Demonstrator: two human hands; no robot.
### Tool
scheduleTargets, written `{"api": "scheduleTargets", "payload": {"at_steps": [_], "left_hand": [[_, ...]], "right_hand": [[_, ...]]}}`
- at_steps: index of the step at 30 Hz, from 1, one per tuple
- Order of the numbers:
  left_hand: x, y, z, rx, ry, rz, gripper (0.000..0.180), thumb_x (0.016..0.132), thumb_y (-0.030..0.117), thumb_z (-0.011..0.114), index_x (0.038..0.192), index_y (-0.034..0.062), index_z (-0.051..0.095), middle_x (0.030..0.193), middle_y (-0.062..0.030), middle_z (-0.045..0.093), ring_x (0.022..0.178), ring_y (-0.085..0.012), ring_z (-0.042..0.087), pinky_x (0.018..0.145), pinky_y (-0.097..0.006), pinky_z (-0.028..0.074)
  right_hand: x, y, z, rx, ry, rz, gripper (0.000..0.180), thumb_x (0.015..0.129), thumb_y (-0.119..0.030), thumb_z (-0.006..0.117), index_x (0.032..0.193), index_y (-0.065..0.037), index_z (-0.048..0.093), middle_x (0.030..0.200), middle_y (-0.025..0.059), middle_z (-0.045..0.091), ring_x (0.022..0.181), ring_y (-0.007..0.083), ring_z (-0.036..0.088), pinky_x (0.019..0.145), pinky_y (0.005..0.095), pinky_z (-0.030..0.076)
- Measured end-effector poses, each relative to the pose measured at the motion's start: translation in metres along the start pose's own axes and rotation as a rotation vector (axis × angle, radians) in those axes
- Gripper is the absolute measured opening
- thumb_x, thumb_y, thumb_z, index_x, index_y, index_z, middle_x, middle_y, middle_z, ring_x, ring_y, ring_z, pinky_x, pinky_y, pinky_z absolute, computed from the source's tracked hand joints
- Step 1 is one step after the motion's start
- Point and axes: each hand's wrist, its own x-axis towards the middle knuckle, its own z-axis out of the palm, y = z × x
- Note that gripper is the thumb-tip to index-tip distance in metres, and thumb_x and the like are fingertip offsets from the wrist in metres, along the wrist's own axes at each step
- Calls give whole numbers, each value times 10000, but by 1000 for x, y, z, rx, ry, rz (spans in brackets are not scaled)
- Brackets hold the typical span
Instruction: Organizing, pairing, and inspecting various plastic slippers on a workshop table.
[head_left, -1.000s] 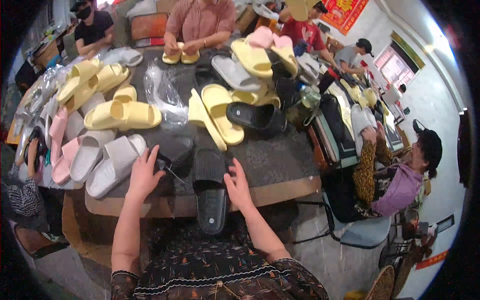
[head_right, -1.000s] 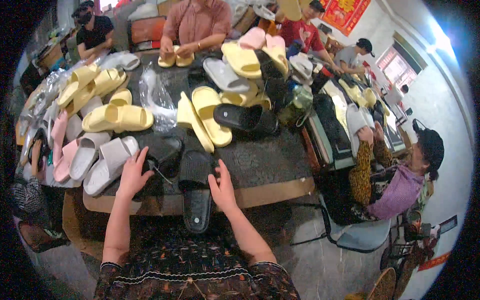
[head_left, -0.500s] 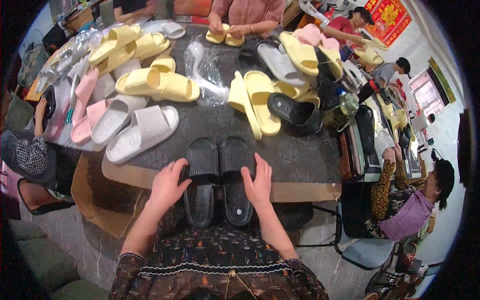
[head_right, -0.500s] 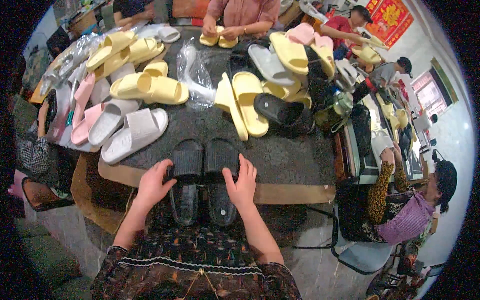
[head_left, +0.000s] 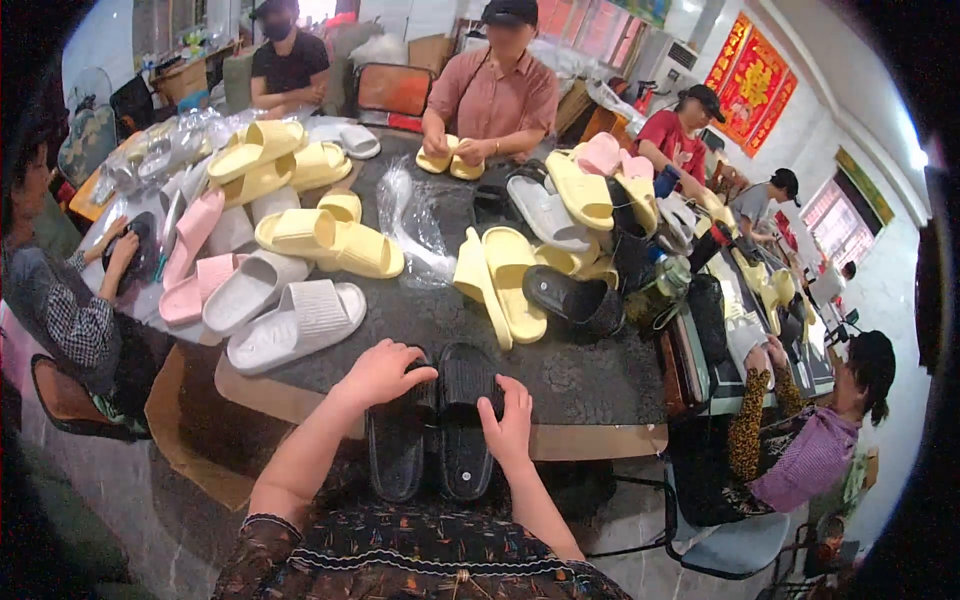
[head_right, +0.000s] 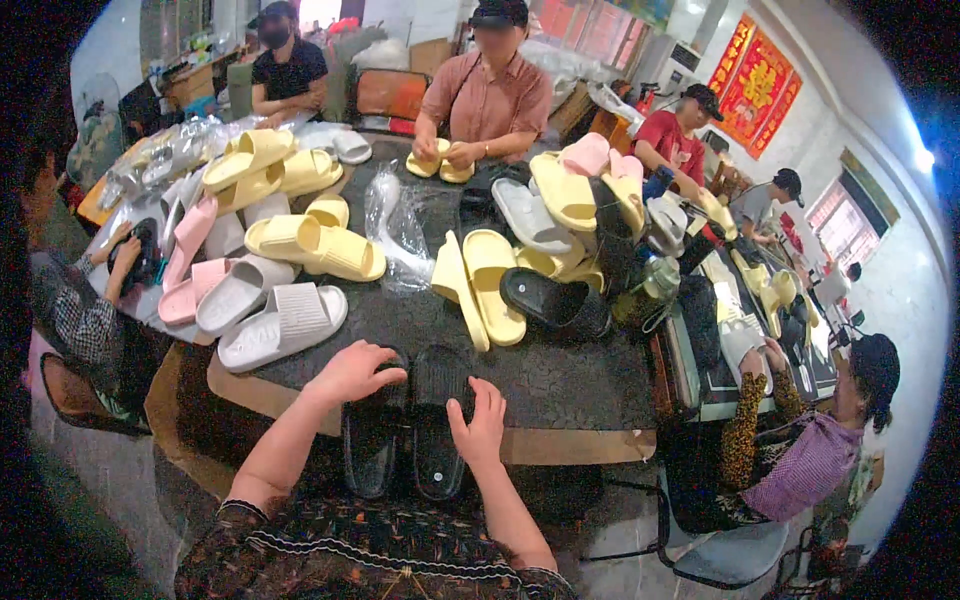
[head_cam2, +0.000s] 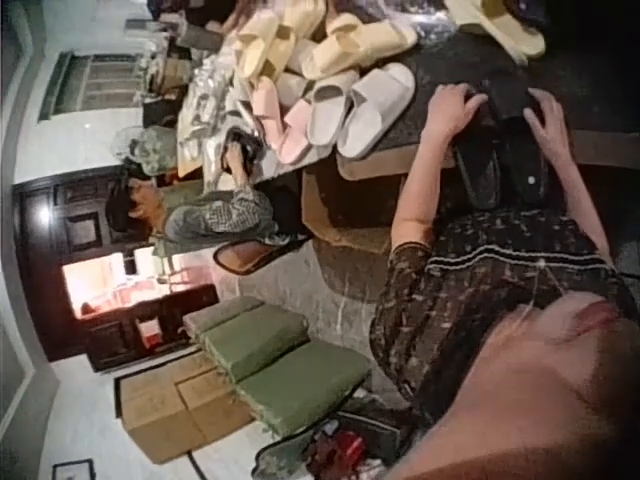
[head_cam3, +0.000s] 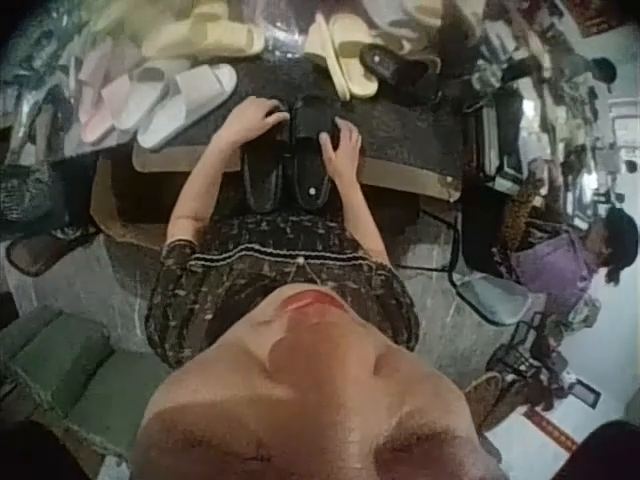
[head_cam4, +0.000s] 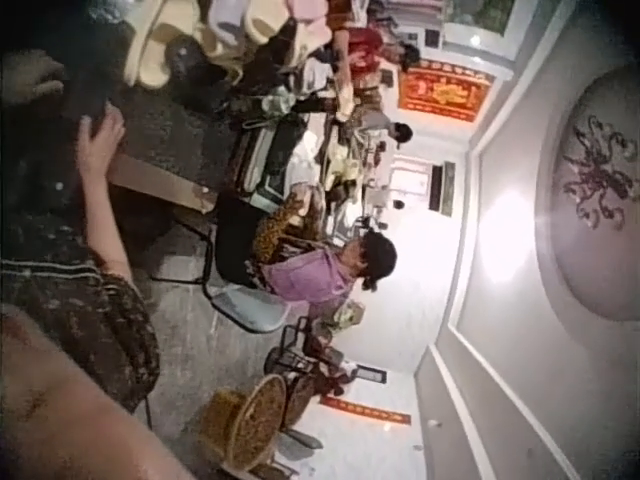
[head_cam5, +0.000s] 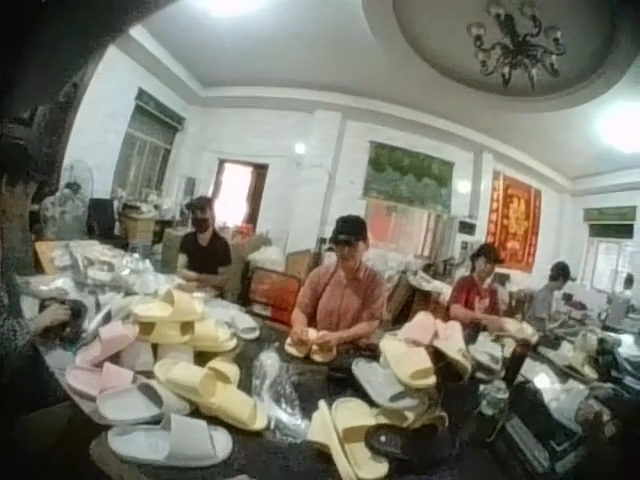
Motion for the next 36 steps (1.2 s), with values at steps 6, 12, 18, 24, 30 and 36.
{"api": "scheduleTargets", "payload": {"at_steps": [6,12,18,24,30,36], "left_hand": [[26,-4,12,150,-146,-226,450,892,501,508,994,103,690,975,-148,649,958,-331,614,852,-439,486],[30,5,-4,104,-328,-256,331,845,427,571,970,166,731,935,-117,698,916,-302,652,844,-409,506],[36,-17,26,-179,-179,-238,294,758,351,625,855,83,700,867,-149,677,870,-319,641,782,-419,499],[23,-2,39,-303,393,-118,130,842,164,633,842,39,595,786,-104,609,730,-259,606,677,-349,485],[19,-7,45,-542,473,-99,109,834,115,652,865,26,598,794,-102,611,735,-233,607,680,-321,483],[18,-4,50,-410,323,-134,145,809,147,683,874,30,629,821,-100,635,762,-238,624,703,-324,490]], "right_hand": [[10,-7,-16,5,-72,18,437,797,-295,645,1105,-12,513,1210,178,496,1112,361,460,964,446,382],[15,-14,-33,-66,-250,49,483,766,-322,680,1103,-23,508,1169,142,517,1104,344,478,918,450,428],[59,-37,-50,408,173,-5,344,762,-98,730,1043,-41,540,1016,69,546,850,158,530,739,271,445],[77,-46,-40,652,552,-169,146,892,1,535,1038,-14,544,938,15,525,742,64,454,670,198,387],[63,-49,-14,623,263,-27,77,934,-59,540,974,-18,591,788,-44,525,647,8,407,570,166,326],[44,-53,16,641,-57,138,106,890,-146,645,944,-56,655,624,-22,552,538,19,433,476,214,355]]}}
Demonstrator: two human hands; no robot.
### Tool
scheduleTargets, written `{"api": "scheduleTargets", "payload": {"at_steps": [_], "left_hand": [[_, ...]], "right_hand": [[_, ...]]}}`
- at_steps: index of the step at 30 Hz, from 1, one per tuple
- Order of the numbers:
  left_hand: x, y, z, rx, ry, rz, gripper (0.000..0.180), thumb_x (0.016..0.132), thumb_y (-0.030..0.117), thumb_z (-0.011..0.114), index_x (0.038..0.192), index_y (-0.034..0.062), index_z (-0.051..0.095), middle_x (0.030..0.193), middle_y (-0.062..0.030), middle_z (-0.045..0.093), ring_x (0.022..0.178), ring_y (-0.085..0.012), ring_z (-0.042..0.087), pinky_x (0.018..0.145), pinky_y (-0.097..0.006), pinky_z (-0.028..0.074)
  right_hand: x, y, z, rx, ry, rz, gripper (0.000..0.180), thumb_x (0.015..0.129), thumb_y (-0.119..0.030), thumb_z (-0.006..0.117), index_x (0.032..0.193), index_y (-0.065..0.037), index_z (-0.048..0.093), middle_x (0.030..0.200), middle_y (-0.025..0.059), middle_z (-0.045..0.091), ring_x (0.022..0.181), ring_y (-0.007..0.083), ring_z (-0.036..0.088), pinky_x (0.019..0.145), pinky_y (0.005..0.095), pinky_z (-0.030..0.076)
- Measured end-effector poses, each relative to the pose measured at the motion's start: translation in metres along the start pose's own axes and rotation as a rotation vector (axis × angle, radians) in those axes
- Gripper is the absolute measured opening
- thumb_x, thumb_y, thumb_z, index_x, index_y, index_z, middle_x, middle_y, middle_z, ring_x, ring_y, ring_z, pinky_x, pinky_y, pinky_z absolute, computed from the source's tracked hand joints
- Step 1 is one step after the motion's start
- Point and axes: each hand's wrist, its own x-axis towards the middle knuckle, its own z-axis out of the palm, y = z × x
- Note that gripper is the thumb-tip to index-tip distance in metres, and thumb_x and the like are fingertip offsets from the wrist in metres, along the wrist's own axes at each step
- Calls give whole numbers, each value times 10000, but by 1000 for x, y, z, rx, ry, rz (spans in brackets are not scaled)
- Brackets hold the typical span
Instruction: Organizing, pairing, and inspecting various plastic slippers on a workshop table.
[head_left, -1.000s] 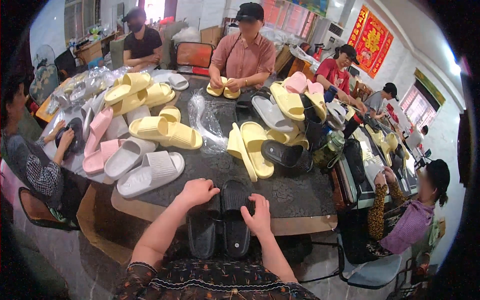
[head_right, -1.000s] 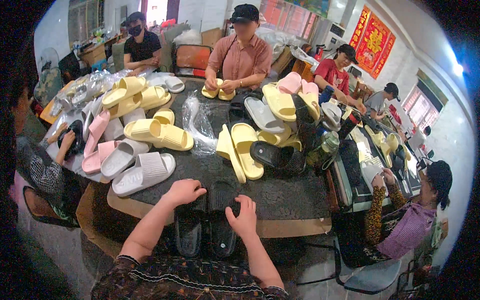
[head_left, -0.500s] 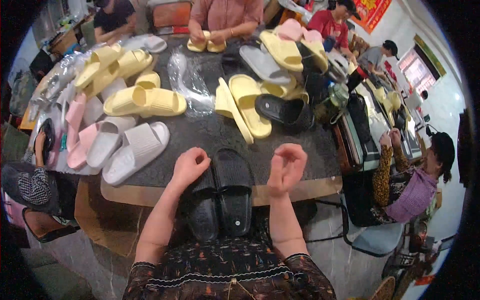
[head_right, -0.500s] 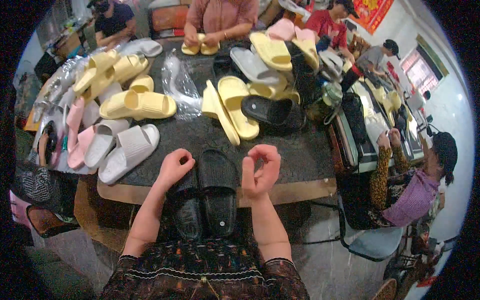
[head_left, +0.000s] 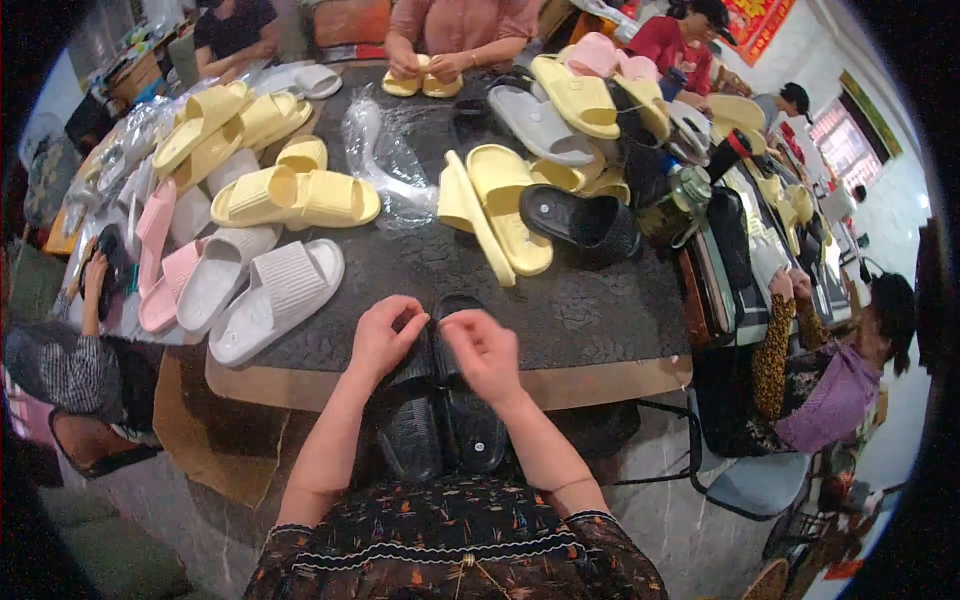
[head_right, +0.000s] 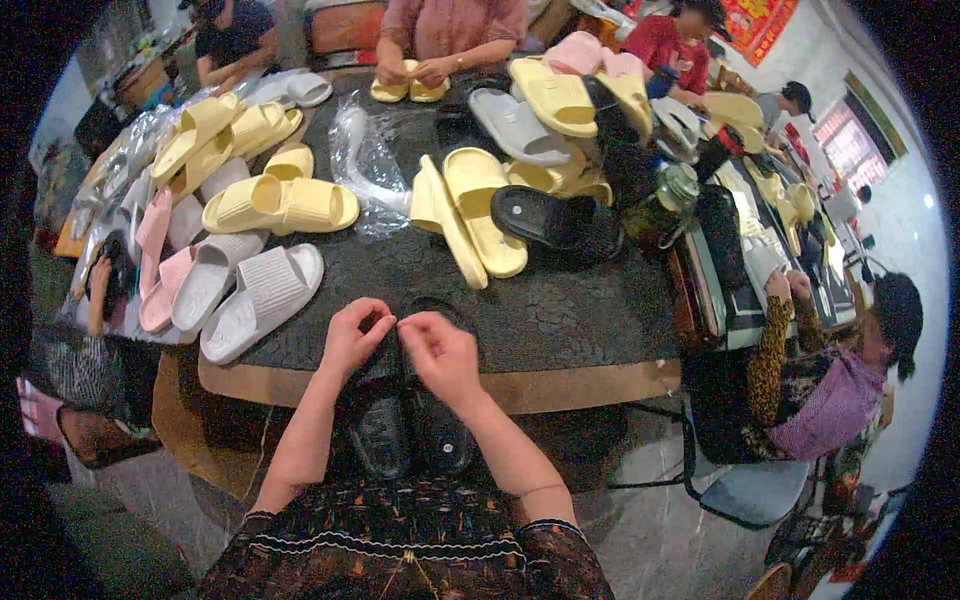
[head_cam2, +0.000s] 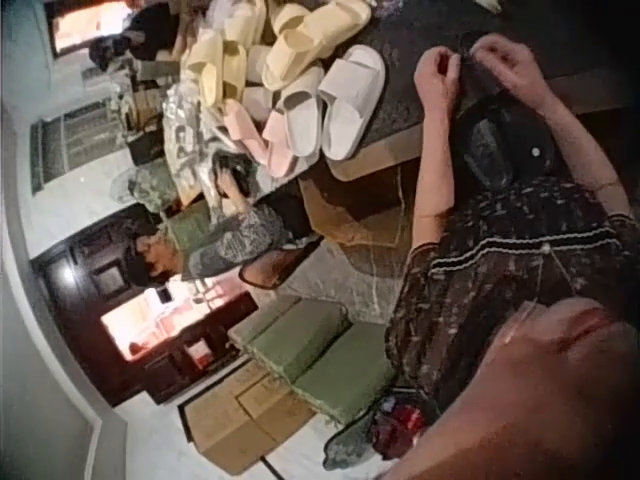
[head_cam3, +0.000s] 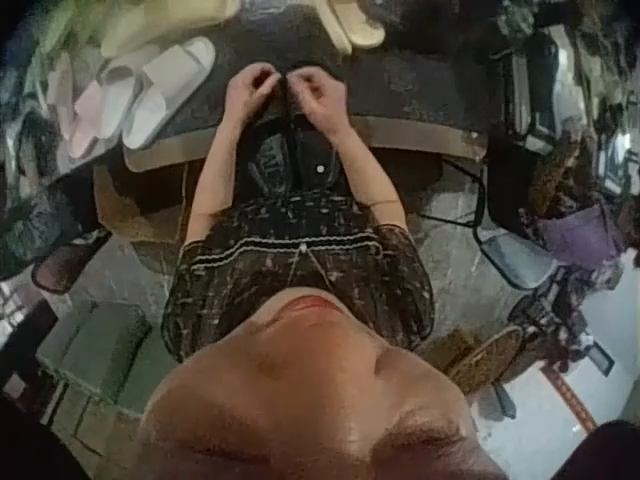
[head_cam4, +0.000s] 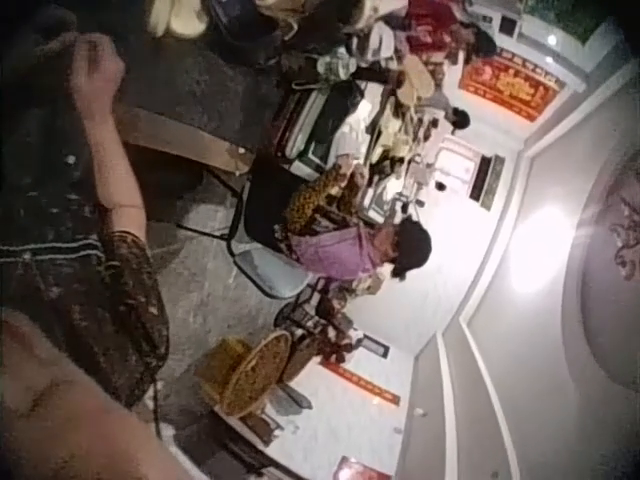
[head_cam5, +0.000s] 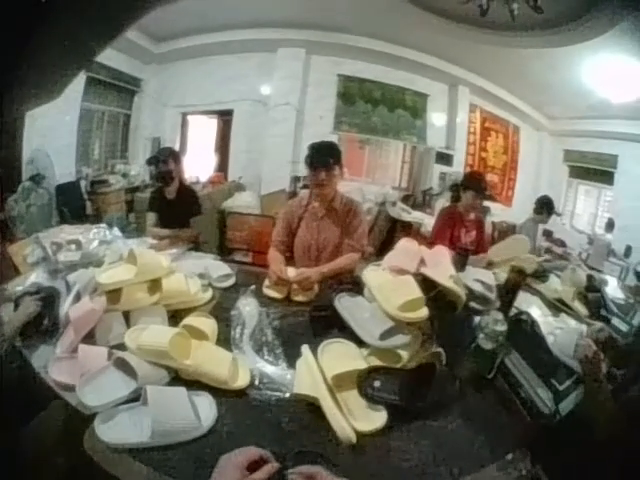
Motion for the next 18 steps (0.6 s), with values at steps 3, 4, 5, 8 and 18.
{"api": "scheduleTargets", "payload": {"at_steps": [3,4,5,8,18], "left_hand": [[-1,1,-2,11,12,-8,146,804,151,685,868,28,641,835,-100,646,756,-241,628,700,-327,493],[-1,2,-1,-1,32,-23,142,805,146,683,866,25,642,829,-99,646,749,-241,628,693,-328,493],[-1,3,0,-16,46,-9,135,804,134,683,865,20,643,810,-94,643,720,-226,624,674,-319,491],[-1,9,-3,-36,59,13,137,801,133,689,860,19,645,795,-90,638,695,-206,616,658,-304,486],[-1,4,-1,-8,126,65,133,788,126,709,838,17,650,765,-89,633,673,-203,611,636,-306,482]], "right_hand": [[-8,-4,-2,-244,-87,-81,95,871,-135,667,927,-59,661,577,-12,535,491,26,423,453,219,347],[-9,-4,-8,-250,-66,-79,95,871,-135,667,927,-59,661,577,-12,535,491,26,423,453,219,347],[-8,-3,-14,-185,-1,-67,85,870,-121,666,927,-58,660,573,-19,523,485,21,410,447,213,335],[-6,0,-31,-101,122,-48,71,876,-86,656,936,-48,654,563,-42,496,480,1,382,436,193,300],[55,-29,-16,-283,35,-445,86,839,-104,701,887,-46,658,603,4,558,479,46,451,462,211,366]]}}
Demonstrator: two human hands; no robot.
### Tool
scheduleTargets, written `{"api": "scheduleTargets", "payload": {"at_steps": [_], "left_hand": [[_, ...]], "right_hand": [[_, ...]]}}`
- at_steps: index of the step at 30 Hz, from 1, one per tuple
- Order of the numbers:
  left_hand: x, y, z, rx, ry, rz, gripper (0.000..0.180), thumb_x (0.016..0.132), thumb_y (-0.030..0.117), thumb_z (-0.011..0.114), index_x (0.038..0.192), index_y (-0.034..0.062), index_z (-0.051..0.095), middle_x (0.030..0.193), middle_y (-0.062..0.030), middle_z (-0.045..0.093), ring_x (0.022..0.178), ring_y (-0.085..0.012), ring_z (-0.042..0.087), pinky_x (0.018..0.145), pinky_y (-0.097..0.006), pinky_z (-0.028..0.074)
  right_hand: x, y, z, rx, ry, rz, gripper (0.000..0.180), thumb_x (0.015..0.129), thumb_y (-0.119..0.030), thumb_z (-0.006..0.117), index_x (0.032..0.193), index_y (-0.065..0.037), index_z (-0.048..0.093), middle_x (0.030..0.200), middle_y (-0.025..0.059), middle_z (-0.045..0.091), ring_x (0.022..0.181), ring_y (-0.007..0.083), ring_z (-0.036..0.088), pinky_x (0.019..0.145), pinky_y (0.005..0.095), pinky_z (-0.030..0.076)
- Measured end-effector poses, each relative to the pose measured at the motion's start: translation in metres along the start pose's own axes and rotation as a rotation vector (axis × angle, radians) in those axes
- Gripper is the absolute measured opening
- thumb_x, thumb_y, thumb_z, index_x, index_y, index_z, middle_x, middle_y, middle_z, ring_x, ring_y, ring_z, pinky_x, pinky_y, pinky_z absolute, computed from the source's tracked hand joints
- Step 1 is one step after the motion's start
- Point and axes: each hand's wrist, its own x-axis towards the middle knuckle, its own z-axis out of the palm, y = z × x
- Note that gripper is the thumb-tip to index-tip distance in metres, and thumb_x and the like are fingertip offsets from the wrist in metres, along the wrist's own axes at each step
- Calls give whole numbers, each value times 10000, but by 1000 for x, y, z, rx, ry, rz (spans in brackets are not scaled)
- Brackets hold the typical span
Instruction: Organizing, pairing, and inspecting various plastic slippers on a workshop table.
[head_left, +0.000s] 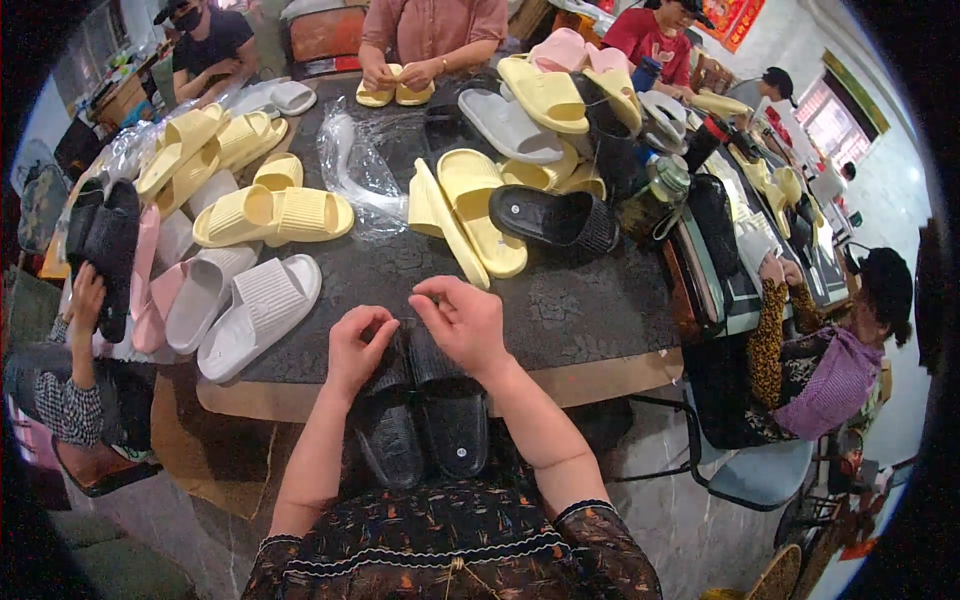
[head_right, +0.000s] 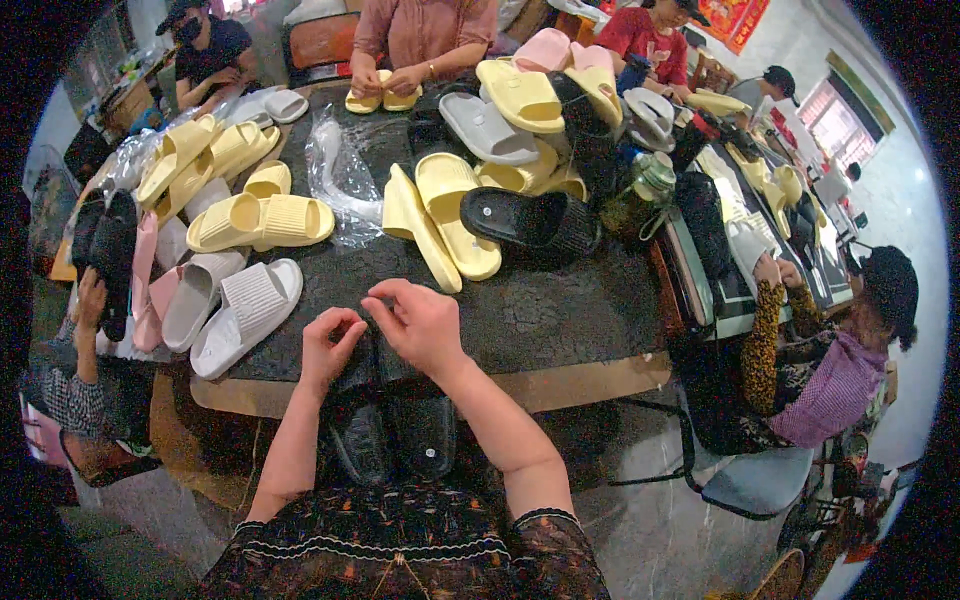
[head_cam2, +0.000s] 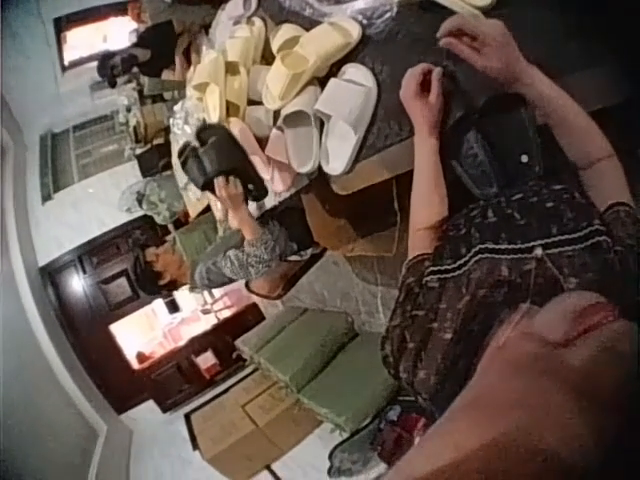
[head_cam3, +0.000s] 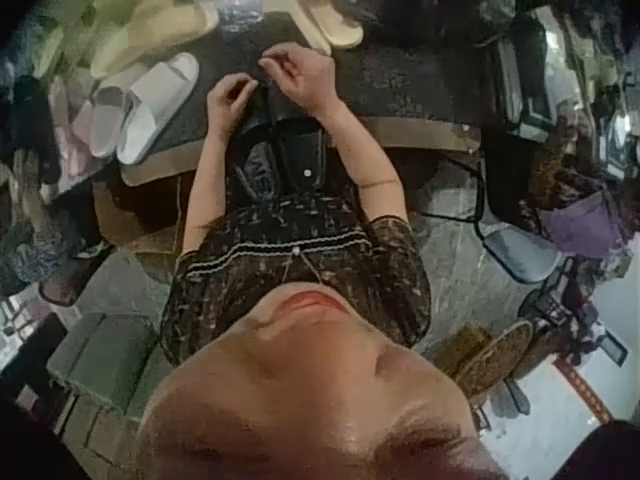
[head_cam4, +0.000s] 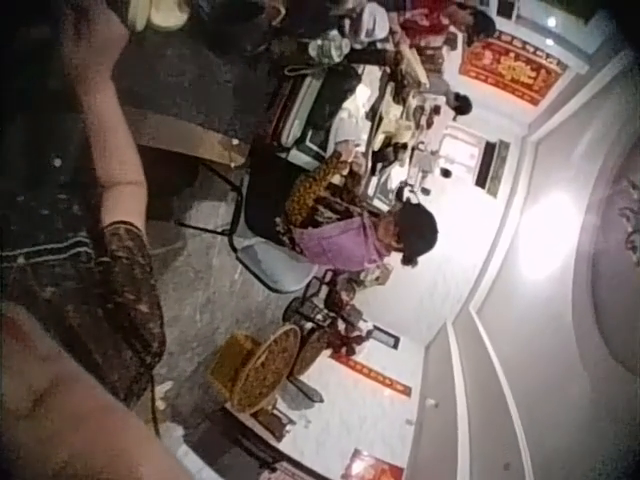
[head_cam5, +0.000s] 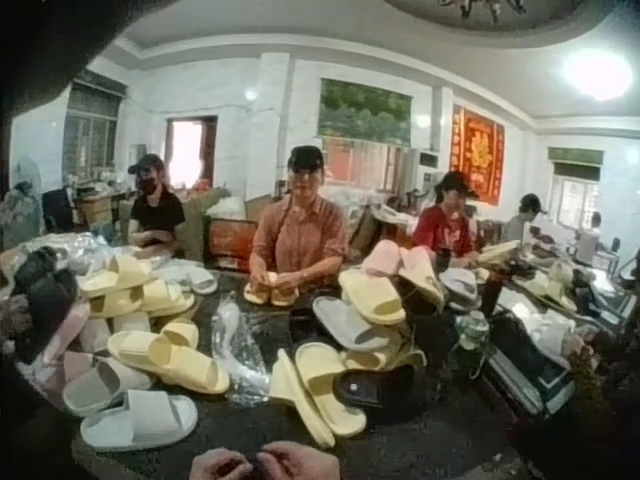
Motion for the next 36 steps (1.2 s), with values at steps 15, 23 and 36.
{"api": "scheduleTargets", "payload": {"at_steps": [15,23,36], "left_hand": [[5,-2,-5,-15,11,11,109,775,114,719,813,49,641,730,-74,608,648,-201,586,609,-308,465],[0,5,-10,-41,9,44,113,779,117,715,808,41,637,737,-84,613,670,-224,599,616,-317,477],[-3,3,-8,-58,39,28,127,785,142,721,836,50,648,781,-76,640,700,-214,623,633,-310,500]], "right_hand": [[64,113,-88,-555,355,194,197,912,-210,601,790,-55,591,617,125,576,509,282,565,495,357,432],[-65,46,-38,-327,31,427,156,861,-151,671,774,-27,633,559,43,549,501,66,488,486,244,403],[-68,-5,2,-105,-143,385,152,855,-176,678,780,-57,618,512,54,490,429,145,477,439,291,388]]}}
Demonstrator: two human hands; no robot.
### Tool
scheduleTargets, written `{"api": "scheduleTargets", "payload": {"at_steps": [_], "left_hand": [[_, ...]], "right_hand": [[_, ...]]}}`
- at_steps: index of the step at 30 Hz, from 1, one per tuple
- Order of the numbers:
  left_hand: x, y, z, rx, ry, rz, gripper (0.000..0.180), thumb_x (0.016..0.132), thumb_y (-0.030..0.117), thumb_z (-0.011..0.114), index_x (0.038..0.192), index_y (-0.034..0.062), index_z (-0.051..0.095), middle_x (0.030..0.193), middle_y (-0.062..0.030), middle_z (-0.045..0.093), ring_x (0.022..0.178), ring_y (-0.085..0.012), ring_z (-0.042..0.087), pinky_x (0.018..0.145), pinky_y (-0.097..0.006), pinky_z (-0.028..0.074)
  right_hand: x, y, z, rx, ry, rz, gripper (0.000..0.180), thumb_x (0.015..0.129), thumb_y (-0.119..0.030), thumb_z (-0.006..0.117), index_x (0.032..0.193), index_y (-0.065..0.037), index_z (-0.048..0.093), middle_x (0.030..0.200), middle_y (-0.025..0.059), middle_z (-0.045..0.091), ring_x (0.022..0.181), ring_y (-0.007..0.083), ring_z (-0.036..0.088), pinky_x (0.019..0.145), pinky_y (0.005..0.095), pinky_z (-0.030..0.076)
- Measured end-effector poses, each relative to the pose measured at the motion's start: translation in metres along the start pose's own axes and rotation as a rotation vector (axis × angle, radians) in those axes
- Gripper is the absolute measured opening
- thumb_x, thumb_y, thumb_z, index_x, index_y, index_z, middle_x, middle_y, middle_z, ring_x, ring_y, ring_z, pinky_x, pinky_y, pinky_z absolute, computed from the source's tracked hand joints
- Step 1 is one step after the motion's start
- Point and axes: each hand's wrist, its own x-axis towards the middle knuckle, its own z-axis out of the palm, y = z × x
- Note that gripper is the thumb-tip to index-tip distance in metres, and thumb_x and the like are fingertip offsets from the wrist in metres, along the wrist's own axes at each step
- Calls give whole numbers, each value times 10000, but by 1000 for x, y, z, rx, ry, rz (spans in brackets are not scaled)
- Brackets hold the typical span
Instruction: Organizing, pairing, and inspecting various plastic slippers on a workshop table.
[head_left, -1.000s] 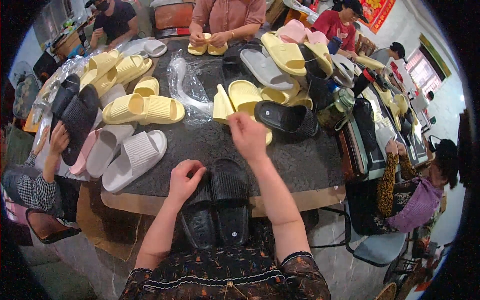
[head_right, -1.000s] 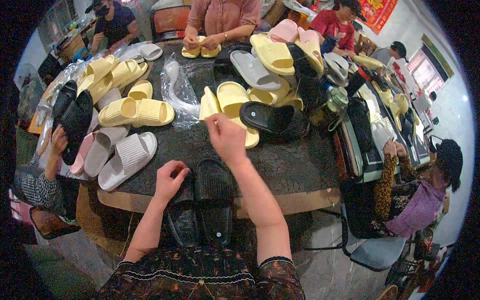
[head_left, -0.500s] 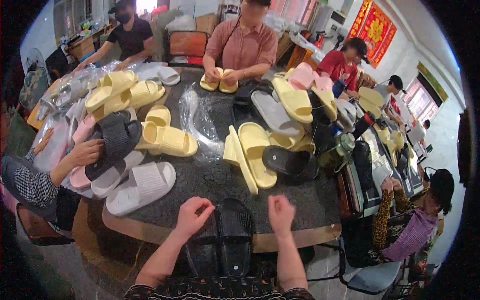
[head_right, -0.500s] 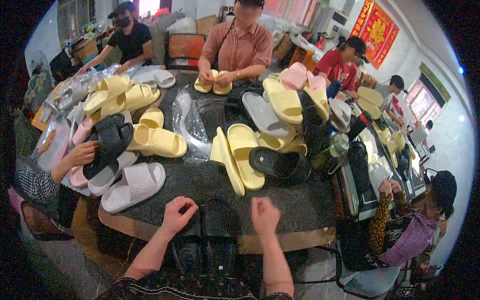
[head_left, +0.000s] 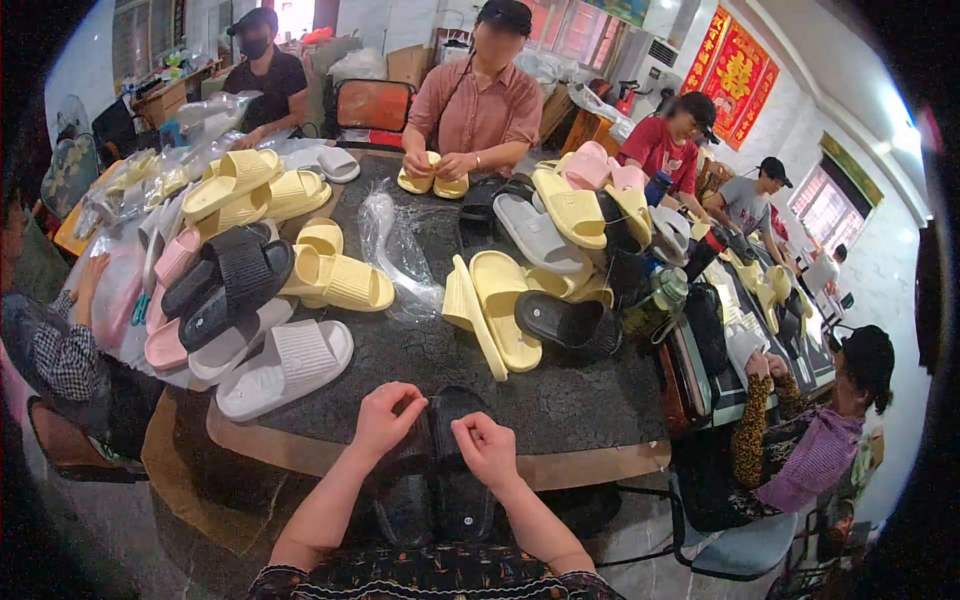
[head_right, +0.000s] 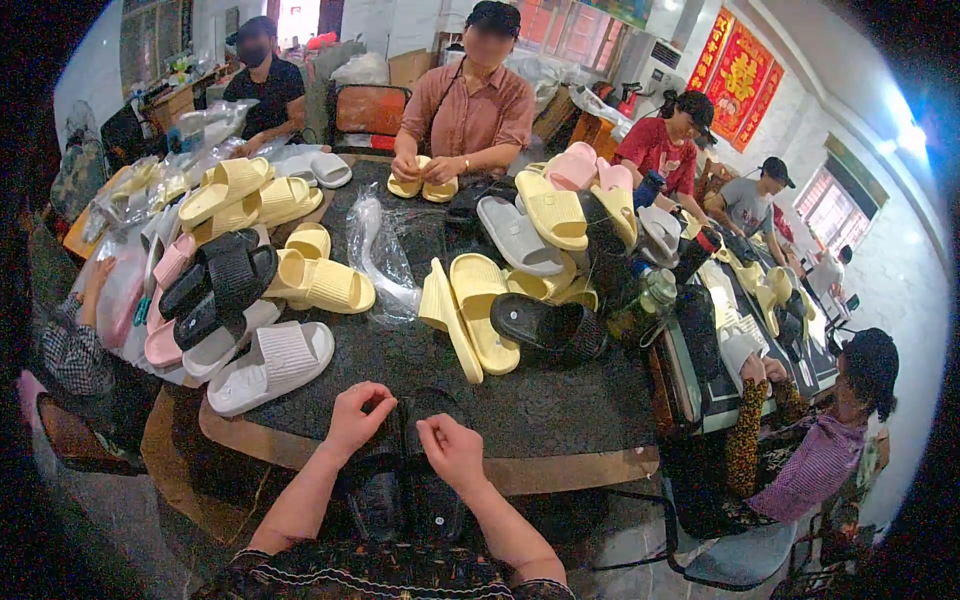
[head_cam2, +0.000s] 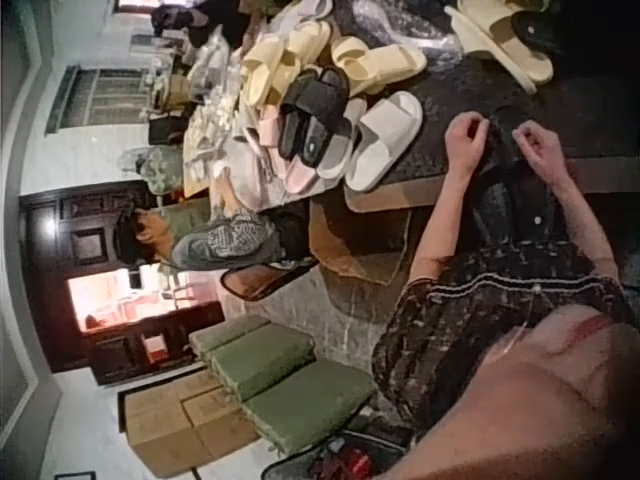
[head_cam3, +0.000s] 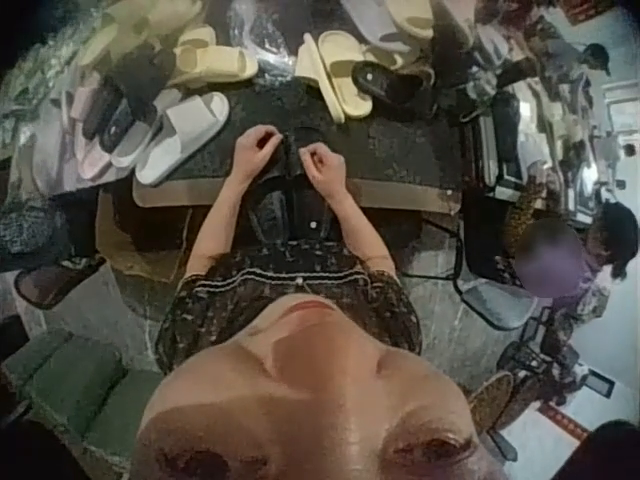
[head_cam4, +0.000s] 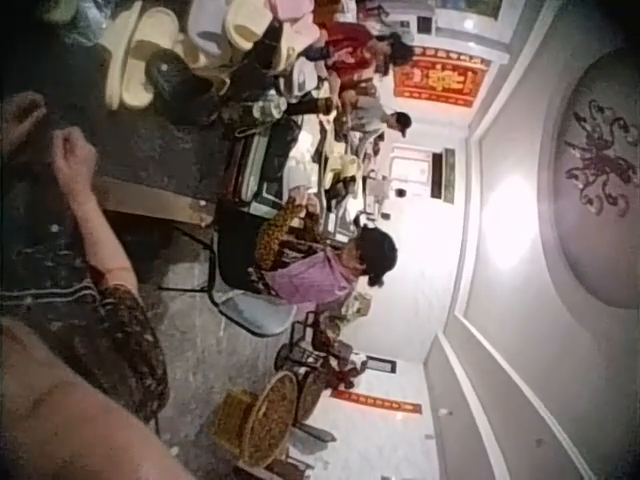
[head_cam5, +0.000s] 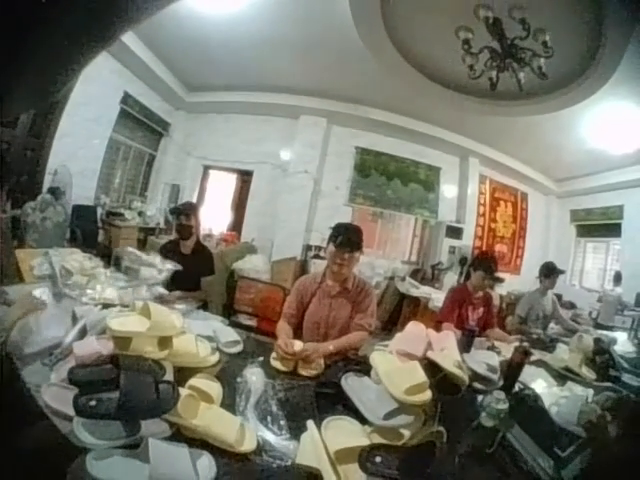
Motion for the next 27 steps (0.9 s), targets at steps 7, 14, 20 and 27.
{"api": "scheduleTargets", "payload": {"at_steps": [7,14,20,27], "left_hand": [[1,1,-1,47,-12,47,127,786,141,718,841,50,648,783,-77,642,699,-223,620,643,-317,501],[-1,-3,-1,40,-60,67,134,752,106,691,867,50,651,812,-90,646,758,-248,628,679,-344,498],[-3,-14,3,-66,-50,13,220,750,138,691,959,78,664,891,-98,665,857,-283,633,761,-349,490],[2,-8,6,-211,-29,-58,225,783,145,673,981,42,651,894,-145,665,807,-306,648,705,-369,511]], "right_hand": [[3,-16,6,123,-72,-88,91,848,-113,677,854,-29,640,552,-3,496,473,52,403,450,242,335],[28,-50,12,114,-152,-266,114,813,-98,693,907,-51,649,613,31,480,533,117,461,528,259,399],[55,-55,28,45,-106,-449,86,788,-124,689,845,-68,658,692,58,557,652,219,527,619,331,436],[76,-59,43,-108,-246,-509,472,775,-320,704,1194,-125,611,1210,151,559,1146,333,490,981,437,378]]}}
